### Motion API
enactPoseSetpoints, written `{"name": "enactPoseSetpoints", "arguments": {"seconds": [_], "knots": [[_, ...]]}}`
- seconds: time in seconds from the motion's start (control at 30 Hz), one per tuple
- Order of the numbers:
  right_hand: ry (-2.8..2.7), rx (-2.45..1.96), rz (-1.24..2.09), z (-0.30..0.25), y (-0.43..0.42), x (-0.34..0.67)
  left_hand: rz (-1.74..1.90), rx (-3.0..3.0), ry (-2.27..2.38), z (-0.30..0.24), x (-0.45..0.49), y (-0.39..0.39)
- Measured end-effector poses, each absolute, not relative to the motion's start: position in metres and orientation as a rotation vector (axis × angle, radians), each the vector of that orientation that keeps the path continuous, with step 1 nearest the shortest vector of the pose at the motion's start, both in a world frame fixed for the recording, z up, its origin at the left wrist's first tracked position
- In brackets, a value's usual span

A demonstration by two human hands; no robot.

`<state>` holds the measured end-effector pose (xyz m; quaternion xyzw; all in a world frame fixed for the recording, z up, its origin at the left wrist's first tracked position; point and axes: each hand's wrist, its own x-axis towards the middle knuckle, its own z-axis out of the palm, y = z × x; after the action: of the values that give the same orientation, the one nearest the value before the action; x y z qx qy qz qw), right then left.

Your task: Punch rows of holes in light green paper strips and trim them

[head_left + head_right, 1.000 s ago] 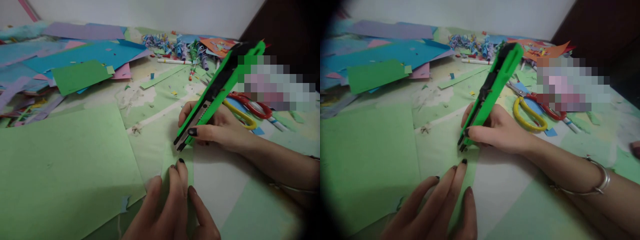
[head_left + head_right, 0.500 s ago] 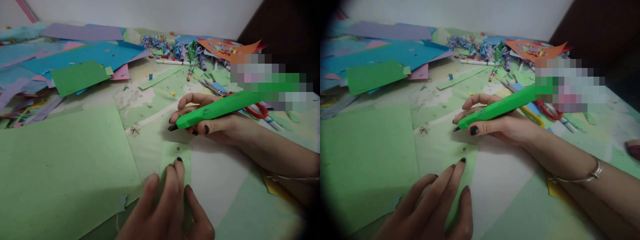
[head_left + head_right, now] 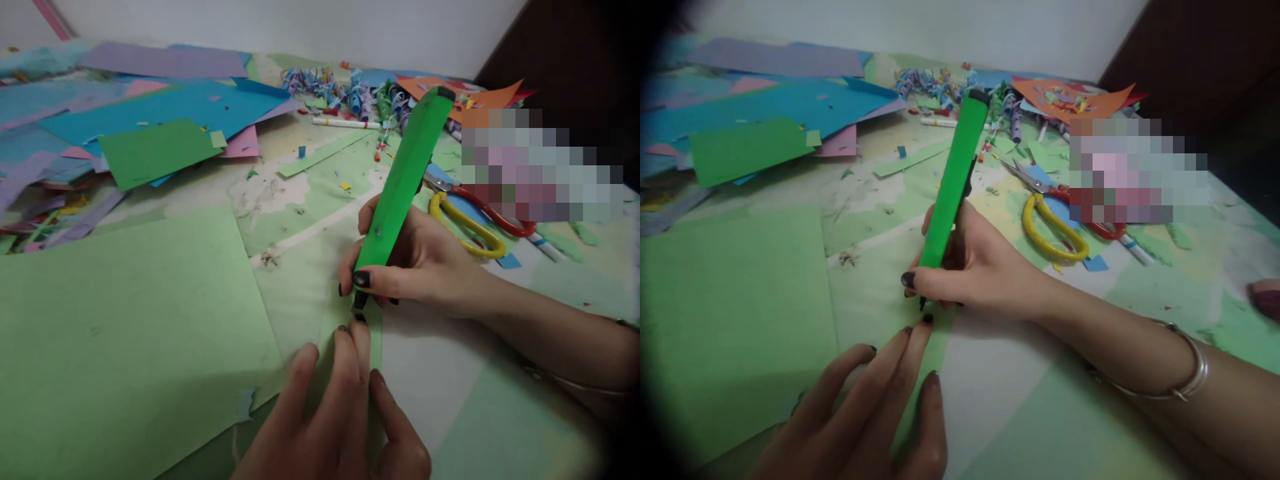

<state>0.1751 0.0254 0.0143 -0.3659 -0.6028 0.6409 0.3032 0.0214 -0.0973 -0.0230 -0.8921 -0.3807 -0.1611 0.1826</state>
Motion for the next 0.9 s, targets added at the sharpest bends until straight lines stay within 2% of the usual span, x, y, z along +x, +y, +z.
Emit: {"name": "enactPoseSetpoints", "arguments": {"seconds": [0.9], "knots": [[-1.683,-0.976,1.727,0.0135,0.0270,0.1777,-0.451,-2.540,-1.058,-0.0199,0.0199,-0.0943]]}}
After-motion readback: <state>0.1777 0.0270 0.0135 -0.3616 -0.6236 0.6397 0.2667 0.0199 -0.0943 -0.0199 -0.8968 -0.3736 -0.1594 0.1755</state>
